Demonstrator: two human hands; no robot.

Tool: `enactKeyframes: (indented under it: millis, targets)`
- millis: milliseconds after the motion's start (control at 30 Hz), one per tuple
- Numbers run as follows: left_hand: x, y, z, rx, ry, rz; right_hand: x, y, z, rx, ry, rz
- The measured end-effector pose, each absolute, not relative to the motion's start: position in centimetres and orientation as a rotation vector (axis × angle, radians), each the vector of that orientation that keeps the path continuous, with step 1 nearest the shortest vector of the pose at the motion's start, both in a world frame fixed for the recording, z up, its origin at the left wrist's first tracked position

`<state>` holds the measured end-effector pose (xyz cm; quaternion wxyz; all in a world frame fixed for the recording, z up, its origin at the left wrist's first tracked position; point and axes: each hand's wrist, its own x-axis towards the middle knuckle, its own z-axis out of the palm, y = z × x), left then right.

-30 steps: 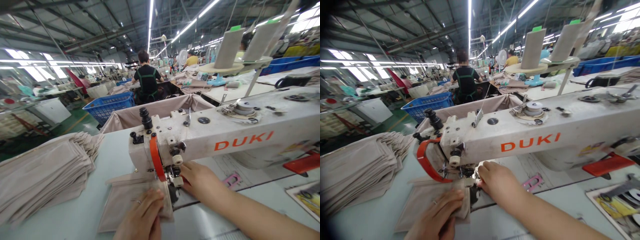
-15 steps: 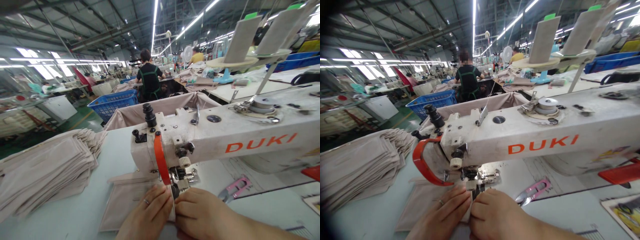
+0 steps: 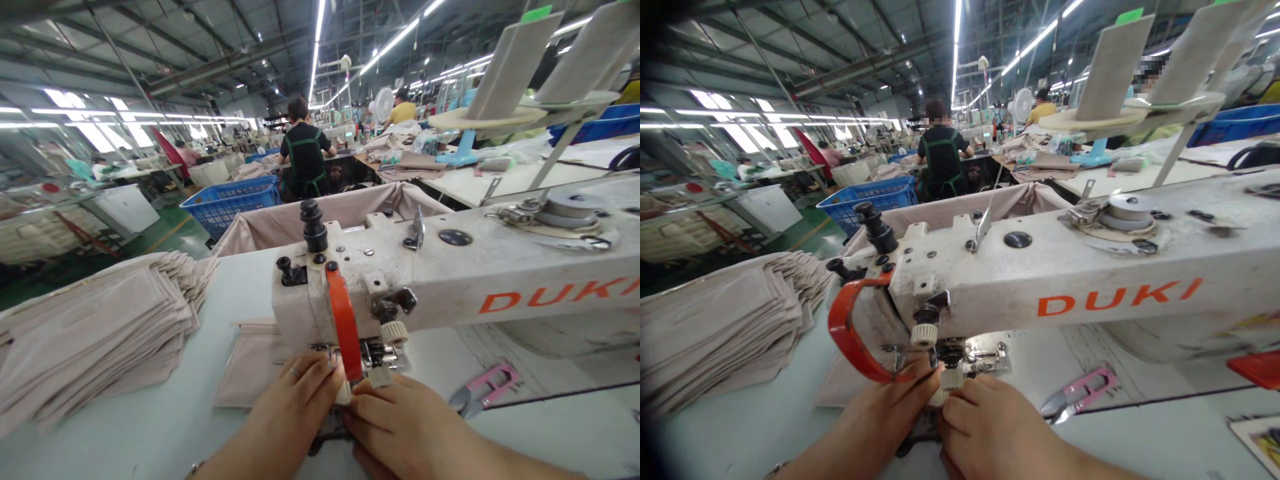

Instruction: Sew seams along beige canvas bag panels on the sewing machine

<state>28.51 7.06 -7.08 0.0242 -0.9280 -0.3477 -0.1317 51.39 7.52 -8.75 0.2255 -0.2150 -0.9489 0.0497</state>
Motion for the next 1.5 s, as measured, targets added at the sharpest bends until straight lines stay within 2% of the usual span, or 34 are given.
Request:
enactKeyframes:
  millis: [200, 567, 867, 1167, 1500]
  targets:
    - [29.0, 6.6, -6.5, -2.859, -0.871, -0.727, 51.5, 7.6, -8.5, -0.613, -2.614, 0.165]
    - [29.4, 6.4, -6.4, -2.953, -0.987, -0.691, 52.5, 6.9, -5.7, -0.622, -2.616, 0.394]
    - [29.7, 7.2, -6.0, -2.945, -1.193, -0.952, 52.5, 7.4, -6.7, -0.79, -2.462, 0.284]
    - [29.5, 9.5, -5.8, -2.891, -1.296, -0.735, 51.5, 8.1, -7.0, -0.957, -2.483, 0.207]
    - [28.3, 11.3, -8.3, -2.747, -1.44, -0.574, 51.4, 8.3, -6.7, -0.966, -2.521, 0.247]
